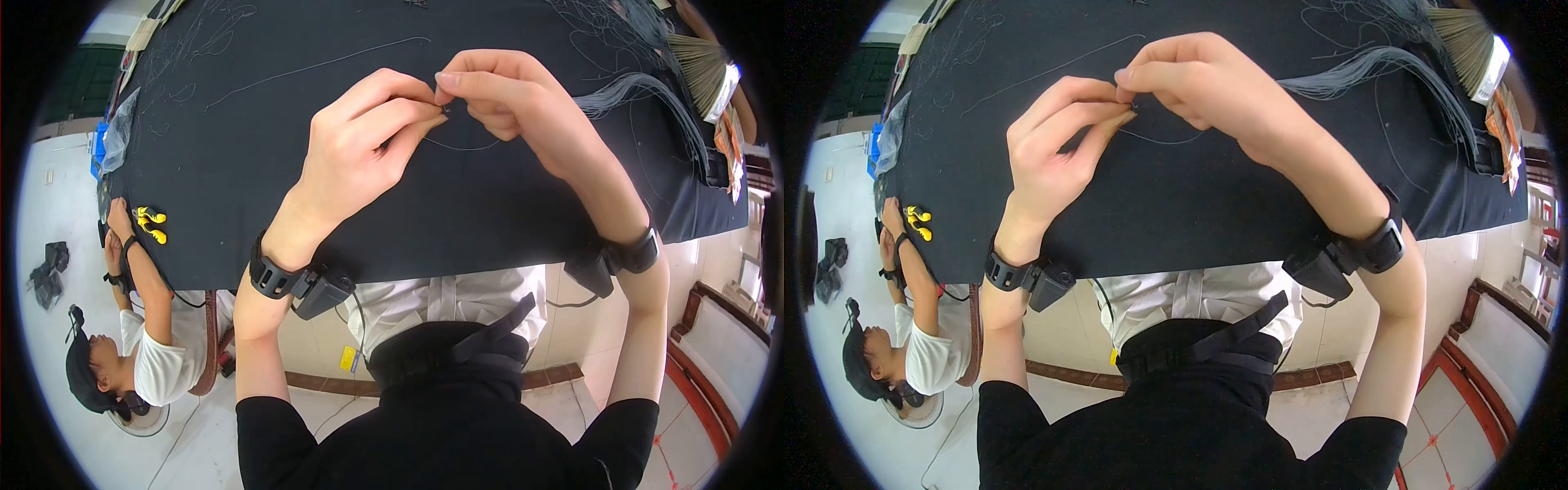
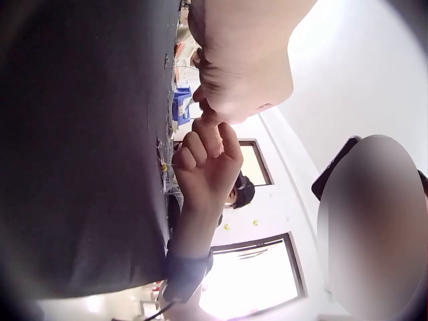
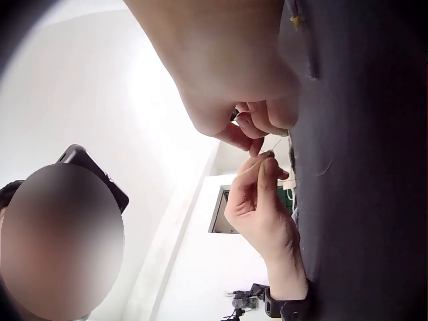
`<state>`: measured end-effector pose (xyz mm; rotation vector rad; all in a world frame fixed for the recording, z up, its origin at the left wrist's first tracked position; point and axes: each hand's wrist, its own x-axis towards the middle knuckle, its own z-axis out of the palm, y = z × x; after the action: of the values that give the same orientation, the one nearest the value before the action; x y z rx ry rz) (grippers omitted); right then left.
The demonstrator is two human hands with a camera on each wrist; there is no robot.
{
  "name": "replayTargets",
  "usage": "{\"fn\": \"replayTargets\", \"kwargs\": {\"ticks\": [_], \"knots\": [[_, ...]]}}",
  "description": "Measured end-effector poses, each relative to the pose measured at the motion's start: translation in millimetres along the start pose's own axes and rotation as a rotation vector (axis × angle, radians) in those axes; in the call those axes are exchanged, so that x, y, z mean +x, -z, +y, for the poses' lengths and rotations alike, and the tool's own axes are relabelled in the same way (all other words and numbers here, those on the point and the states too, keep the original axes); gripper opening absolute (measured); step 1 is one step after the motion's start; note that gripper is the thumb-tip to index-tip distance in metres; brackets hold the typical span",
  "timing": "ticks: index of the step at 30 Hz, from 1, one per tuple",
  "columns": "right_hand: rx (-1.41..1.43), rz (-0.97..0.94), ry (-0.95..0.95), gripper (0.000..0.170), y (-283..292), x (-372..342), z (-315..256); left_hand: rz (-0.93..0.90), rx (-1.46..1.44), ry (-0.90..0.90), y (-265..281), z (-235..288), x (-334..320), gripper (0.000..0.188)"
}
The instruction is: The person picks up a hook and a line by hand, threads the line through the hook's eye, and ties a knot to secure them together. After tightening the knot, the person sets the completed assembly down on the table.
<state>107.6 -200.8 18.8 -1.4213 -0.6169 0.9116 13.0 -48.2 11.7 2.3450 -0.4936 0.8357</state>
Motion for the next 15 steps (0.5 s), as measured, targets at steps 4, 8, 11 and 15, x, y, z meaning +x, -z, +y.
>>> {"fn": "replayTargets", "kwargs": {"ticks": [4, 8, 11, 15], "knots": [[0.093, -0.028, -0.033, 0.024, 8.0, 3.6, 1.2, 0.024, -0.004, 0.009, 2.0, 1.4, -0.7, 0.012], [0.135, -0.056, -0.052, 0.027, 9.3, 5.1, 3.0, 0.037, -0.018, 0.005, 2.8, 2.7, -0.7, 0.012], [0.147, -0.049, -0.057, 0.02, 4.9, 4.0, 3.3, 0.043, -0.037, -0.02, 3.3, 2.8, -0.1, 0.012], [0.082, -0.086, -0.059, 0.02, 6.1, 5.8, 6.9, 0.054, -0.055, -0.043, 5.1, 4.7, 1.9, 0.013]]}}
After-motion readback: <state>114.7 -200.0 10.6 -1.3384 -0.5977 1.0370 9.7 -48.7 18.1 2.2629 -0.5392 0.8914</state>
